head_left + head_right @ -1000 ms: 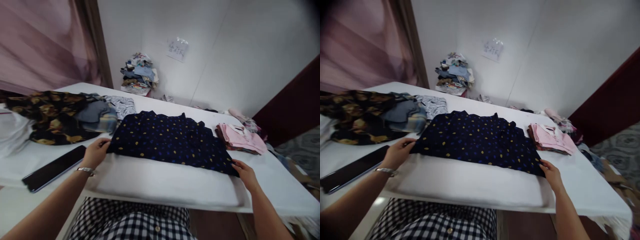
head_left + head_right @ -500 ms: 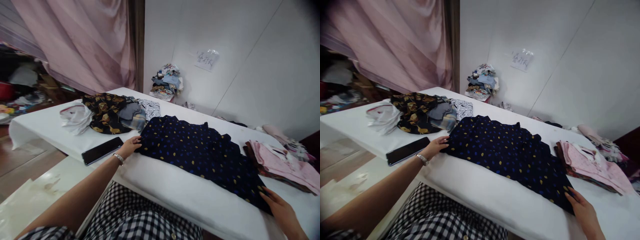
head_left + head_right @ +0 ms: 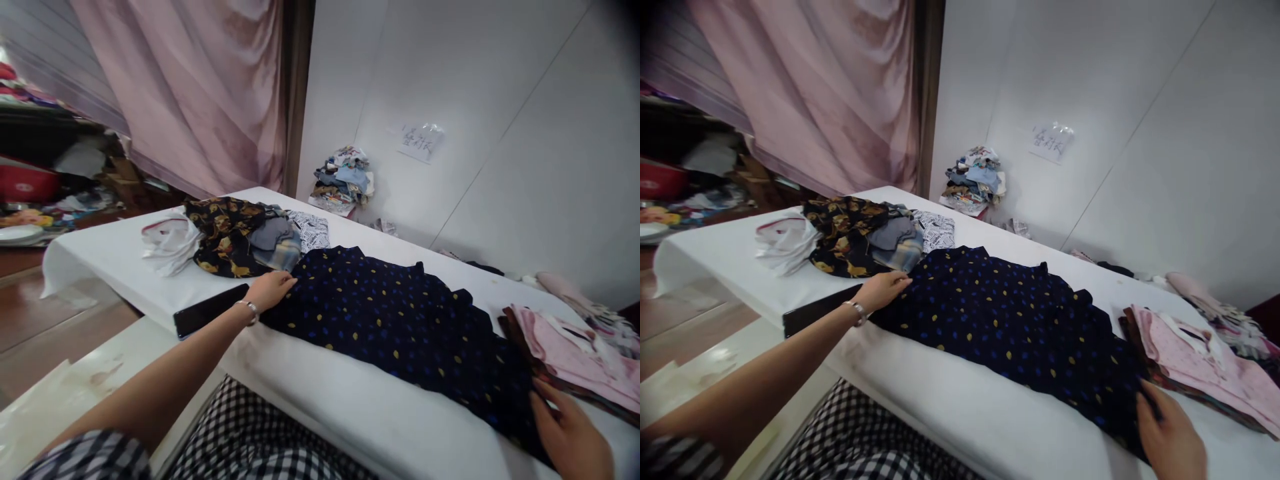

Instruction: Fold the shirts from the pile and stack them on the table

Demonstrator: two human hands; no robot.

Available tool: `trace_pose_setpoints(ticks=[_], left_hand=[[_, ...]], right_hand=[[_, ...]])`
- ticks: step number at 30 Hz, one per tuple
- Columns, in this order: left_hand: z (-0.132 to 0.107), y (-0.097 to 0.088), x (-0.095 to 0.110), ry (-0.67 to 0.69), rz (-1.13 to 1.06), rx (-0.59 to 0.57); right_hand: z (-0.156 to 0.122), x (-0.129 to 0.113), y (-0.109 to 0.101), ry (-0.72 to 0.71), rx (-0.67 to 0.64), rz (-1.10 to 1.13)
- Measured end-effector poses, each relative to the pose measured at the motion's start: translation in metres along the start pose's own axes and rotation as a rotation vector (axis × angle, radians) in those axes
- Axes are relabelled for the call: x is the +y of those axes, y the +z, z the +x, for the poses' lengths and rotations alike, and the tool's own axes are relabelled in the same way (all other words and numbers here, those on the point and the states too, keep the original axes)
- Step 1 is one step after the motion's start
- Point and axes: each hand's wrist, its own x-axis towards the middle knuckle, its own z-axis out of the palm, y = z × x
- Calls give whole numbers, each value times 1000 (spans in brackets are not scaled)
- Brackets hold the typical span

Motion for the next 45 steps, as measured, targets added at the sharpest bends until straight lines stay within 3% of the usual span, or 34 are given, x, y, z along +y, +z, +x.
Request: trace_pose_setpoints(ticks=[6, 8, 11, 15, 18, 21, 26, 32, 36, 39, 43, 45], left_hand=[[85, 24, 48, 48, 63, -9], [106, 32, 57, 59, 92, 1], [128, 41, 61, 97, 135, 10], [147, 54, 56, 143, 174, -29], [162, 62, 52, 102, 178, -48], [187, 55, 47, 3, 161, -37], [238, 28, 33, -198, 129, -19], [250, 42, 17, -244, 153, -51], [251, 38, 26, -174, 159, -10], [244, 38, 44, -4, 135, 51], [216, 67, 57, 320, 82, -43], [205, 81, 58, 374, 67, -129]], right_hand=[[-15, -167, 68, -359, -362, 368], [-19, -203, 87, -433, -462, 386], [-19, -232, 108, -507, -594, 292], [-18, -236, 132, -509, -673, 57], [-22, -229, 143, -509, -671, -23], [-26, -224, 147, -530, -669, -27], [-27, -220, 147, -551, -651, -17], [-27, -220, 144, -530, -696, 7], [-25, -222, 141, -498, -739, 29], [-24, -223, 140, -488, -754, 44], [-22, -226, 138, -479, -773, 38], [-21, -227, 136, -484, -775, 34]])
